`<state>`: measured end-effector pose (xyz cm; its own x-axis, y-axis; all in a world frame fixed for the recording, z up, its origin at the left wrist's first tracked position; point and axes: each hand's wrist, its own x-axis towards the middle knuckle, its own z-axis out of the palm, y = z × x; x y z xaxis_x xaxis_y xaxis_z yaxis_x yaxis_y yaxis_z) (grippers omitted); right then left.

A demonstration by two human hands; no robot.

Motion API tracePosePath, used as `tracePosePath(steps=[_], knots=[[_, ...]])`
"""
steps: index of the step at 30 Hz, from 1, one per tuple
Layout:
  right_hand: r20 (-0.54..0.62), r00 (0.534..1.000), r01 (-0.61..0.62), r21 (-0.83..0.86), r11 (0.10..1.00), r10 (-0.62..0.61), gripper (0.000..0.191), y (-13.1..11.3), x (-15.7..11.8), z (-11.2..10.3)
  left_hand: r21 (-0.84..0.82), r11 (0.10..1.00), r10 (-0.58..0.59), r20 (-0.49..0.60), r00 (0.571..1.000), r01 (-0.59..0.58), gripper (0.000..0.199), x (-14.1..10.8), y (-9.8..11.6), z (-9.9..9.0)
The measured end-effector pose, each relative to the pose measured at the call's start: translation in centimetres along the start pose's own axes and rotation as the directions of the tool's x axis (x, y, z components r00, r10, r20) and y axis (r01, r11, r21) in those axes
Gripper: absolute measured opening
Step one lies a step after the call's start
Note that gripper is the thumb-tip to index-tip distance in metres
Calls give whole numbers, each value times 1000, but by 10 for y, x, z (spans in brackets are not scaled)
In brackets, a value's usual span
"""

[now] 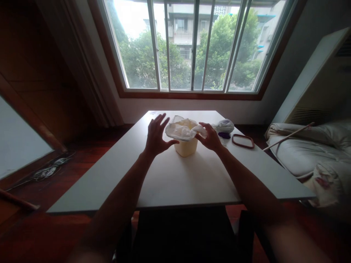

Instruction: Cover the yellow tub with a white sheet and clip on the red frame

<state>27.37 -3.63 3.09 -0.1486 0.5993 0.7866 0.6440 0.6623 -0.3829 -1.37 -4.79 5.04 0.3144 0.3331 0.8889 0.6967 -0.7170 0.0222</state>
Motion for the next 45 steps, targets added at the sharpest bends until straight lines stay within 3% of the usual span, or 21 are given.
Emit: tracePosePath(steps=[3,5,10,14,18,22,24,26,28,30,32,35,38,42,45], knots=[[-32,999,7,-53,999,-8,59,-5,1,-1,-42,987,160,58,985,-158,33,6,29,3],[-60,998,16,-63,998,-20,53,-7,2,-3,-82,978,196,60,979,-191,11,6,39,9],[-85,995,55,-38,998,-58,17,-3,7,-16,-125,985,106,-121,987,-121,10,1,26,7],[-156,988,12,-34,999,-17,26,5,9,-26,-156,985,40,-207,977,-74,15,0,12,1],[-140,990,-8,10,1000,9,32,21,8,-29,-193,980,24,-97,995,-43,16,-2,7,3],[95,995,-5,-4,1000,5,21,40,3,-26,-271,960,-34,149,988,74,13,-10,3,8],[192,981,-9,-28,1000,14,15,46,1,-25,-334,930,-60,278,959,155,22,-13,1,10],[265,964,-28,22,999,21,19,48,-1,-25,-380,898,-110,294,949,222,36,-13,-1,10],[331,943,-101,166,981,41,39,49,1,-27,-381,889,-220,128,967,252,41,-11,-3,10],[373,924,-226,355,907,84,61,47,4,-29,-356,897,-304,-70,950,261,36,-8,-6,12],[370,920,-327,542,774,129,71,42,6,-29,-350,900,-317,-111,942,261,35,-8,-8,17],[341,925,-371,711,597,168,71,33,6,-25,-390,873,-292,64,954,294,63,-14,-13,33],[413,894,-441,735,516,175,76,24,2,-18,-457,793,-321,250,913,404,94,-28,-16,55],[508,841,-529,705,472,184,96,20,-1,-13,-514,664,-381,393,837,543,114,-43,-21,71],[519,828,-545,662,514,210,91,18,-1,-11,-472,607,-352,562,748,640,117,-48,-26,70]])
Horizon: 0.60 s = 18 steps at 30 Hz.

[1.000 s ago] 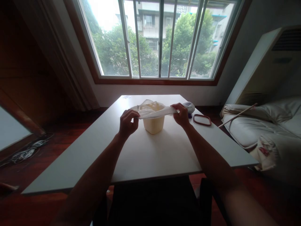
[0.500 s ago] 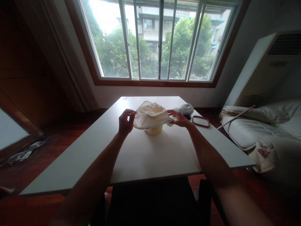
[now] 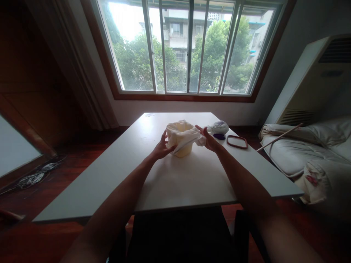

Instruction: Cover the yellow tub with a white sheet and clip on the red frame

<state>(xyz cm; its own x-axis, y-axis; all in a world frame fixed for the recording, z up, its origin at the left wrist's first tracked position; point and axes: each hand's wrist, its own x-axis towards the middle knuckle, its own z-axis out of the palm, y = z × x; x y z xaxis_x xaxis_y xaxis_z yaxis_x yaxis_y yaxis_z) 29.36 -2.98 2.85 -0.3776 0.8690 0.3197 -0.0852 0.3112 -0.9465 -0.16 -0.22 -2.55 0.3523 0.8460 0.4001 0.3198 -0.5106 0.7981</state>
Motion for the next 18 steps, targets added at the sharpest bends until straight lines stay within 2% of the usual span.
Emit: tracePosePath(steps=[2,4,5,7,9,11,14,16,18], knots=[[17,1000,9,-122,992,-6,83,1,0,1,30,997,-72,125,990,68,113,-1,-4,-6],[41,999,0,-283,959,12,74,4,-1,1,165,981,-139,215,967,105,103,-2,-8,-14],[48,999,-6,-360,933,26,70,7,-1,1,266,958,-172,221,960,110,100,-2,-9,-19],[58,998,-8,-483,875,41,59,13,-1,-3,445,888,-207,162,965,116,106,0,-10,-29],[73,996,-2,-544,839,49,53,19,-1,-11,487,867,-161,80,984,102,121,1,-7,-38],[81,994,-26,-510,860,78,65,20,0,-22,377,926,-31,36,999,15,128,3,1,-43],[70,994,-48,-383,922,80,105,14,0,-37,111,982,159,-53,986,-152,121,3,16,-37],[20,1000,3,-297,955,4,112,8,0,-38,-10,983,183,-114,976,-185,114,4,24,-23],[-65,995,59,-241,969,-76,106,6,2,-28,-68,983,160,-155,975,-172,119,5,28,-4]])
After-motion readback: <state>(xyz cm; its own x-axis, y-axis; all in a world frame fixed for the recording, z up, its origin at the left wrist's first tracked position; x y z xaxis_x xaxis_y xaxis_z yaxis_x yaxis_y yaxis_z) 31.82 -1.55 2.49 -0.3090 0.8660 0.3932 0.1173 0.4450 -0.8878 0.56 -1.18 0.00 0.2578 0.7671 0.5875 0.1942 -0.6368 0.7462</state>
